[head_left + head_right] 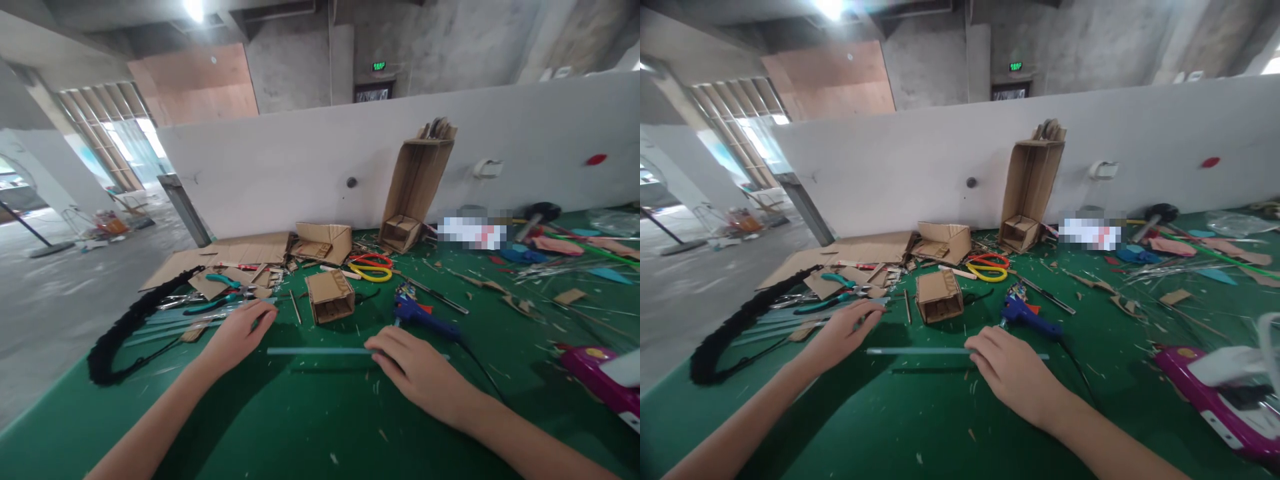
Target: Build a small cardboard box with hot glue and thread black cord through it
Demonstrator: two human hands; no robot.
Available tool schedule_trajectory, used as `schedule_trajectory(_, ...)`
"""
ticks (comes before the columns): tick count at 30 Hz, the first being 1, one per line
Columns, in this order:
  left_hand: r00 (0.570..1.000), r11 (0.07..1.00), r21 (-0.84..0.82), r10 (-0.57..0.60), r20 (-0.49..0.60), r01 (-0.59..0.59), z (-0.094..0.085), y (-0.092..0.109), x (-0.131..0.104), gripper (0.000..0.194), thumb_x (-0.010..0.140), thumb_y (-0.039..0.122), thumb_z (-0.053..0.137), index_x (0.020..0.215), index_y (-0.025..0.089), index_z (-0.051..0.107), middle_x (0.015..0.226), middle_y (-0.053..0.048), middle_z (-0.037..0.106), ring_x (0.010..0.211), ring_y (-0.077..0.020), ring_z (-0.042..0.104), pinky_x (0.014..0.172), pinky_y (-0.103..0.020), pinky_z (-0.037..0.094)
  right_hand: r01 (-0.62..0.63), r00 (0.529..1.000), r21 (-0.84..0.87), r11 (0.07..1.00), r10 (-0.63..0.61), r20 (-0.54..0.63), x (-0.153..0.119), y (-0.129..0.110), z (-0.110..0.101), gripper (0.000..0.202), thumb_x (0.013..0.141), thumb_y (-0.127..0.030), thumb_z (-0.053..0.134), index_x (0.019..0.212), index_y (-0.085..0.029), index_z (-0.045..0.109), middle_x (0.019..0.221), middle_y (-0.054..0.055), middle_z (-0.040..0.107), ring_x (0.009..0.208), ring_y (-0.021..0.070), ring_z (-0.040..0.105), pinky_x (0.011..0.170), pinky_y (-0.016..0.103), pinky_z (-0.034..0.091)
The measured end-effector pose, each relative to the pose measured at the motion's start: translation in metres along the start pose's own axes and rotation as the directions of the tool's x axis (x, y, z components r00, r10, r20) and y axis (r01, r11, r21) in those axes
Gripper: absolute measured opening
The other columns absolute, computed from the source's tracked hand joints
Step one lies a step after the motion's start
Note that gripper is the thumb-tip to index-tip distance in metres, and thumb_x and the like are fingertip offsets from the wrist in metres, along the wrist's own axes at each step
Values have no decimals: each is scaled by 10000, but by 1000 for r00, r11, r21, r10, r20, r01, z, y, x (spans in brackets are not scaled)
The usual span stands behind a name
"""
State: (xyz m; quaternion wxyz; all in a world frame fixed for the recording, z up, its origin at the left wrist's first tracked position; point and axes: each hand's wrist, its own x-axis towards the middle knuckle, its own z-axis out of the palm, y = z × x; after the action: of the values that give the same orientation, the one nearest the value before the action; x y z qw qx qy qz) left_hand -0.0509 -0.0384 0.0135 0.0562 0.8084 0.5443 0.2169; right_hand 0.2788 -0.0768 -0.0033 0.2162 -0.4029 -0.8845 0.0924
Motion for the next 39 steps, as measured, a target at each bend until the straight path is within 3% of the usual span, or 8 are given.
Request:
schedule_trajectory(4, 988, 948, -314, 87, 129, -42, -4, 22, -7, 343, 927, 405, 378, 1146, 226, 572, 1006, -66, 685, 859, -187, 653, 728, -289, 537, -16, 992, -191, 981, -9, -128, 0, 4, 2, 289, 955, -215, 360, 1076, -170, 618, 894, 71, 668, 716, 183, 640, 566, 283, 471)
schedule_trajectory(8, 981, 979, -176, 131, 144, -105, 7, 32, -10, 260, 927, 357, 420, 1054, 255, 623, 987, -36, 692, 860, -173, 651, 751, -286, 526, -61, 980, -191, 980, 23, -195, 0, 8, -2, 304, 959, -219, 352, 1099, -166, 616, 925, 74, 680, 716, 170, 655, 588, 276, 483)
schedule_trajectory(13, 989, 989, -1, 149, 11, -149, 17, 20, -7, 244, 917, 374, 436, 954, 229, 629, 914, -39, 686, 845, -185, 642, 774, -314, 519, -21, 999, -181, 983, 13, -48, 0, 6, -5, 246, 939, -228, 403, 1009, -198, 636, 885, 54, 677, 759, 179, 635, 607, 284, 466)
schedule_trajectory(22, 985, 998, 39, 46, -163, -40, 23, 1, -2, 310, 913, 350, 436, 1175, 204, 513, 1142, -104, 597, 1065, -232, 578, 927, -381, 473, 140, 985, -156, 978, -123, 118, 6, 1, -6, 124, 890, -191, 490, 834, -188, 600, 801, 32, 610, 737, 177, 541, 660, 315, 418)
schedule_trajectory(29, 988, 1000, -5, 20, -152, -21, 21, 3, -5, 307, 925, 319, 402, 1197, 209, 493, 1121, -104, 599, 1082, -231, 563, 950, -395, 457, 316, 931, -299, 901, -355, -85, 5, 3, -21, 142, 903, -167, 478, 892, -185, 618, 818, 49, 631, 744, 178, 544, 678, 324, 424)
schedule_trajectory(33, 989, 999, 6, 38, -143, -38, 20, 3, -5, 304, 926, 321, 401, 1194, 215, 498, 1133, -100, 598, 1068, -228, 570, 931, -375, 469, 119, 889, -387, 914, -272, -369, 1, 25, -38, 155, 901, -146, 485, 1018, -147, 586, 892, 85, 656, 798, 179, 594, 696, 298, 453)
schedule_trajectory(36, 990, 998, 19, 54, -133, -52, 23, 2, -5, 300, 929, 327, 409, 1194, 215, 490, 1141, -100, 588, 1053, -225, 575, 918, -373, 476, -264, 842, -384, 885, 17, -539, 1, 50, -49, 187, 917, -187, 441, 1048, -156, 571, 958, 94, 652, 808, 201, 621, 606, 287, 449)
schedule_trajectory(39, 988, 997, 28, 70, -136, -67, 26, 3, -4, 292, 931, 323, 407, 1189, 210, 485, 1131, -99, 585, 1049, -222, 577, 918, -376, 478, -545, 791, -374, 751, 312, -526, 1, 76, -55, 296, 919, -190, 361, 1143, -128, 544, 1035, 135, 631, 754, 230, 627, 509, 302, 412)
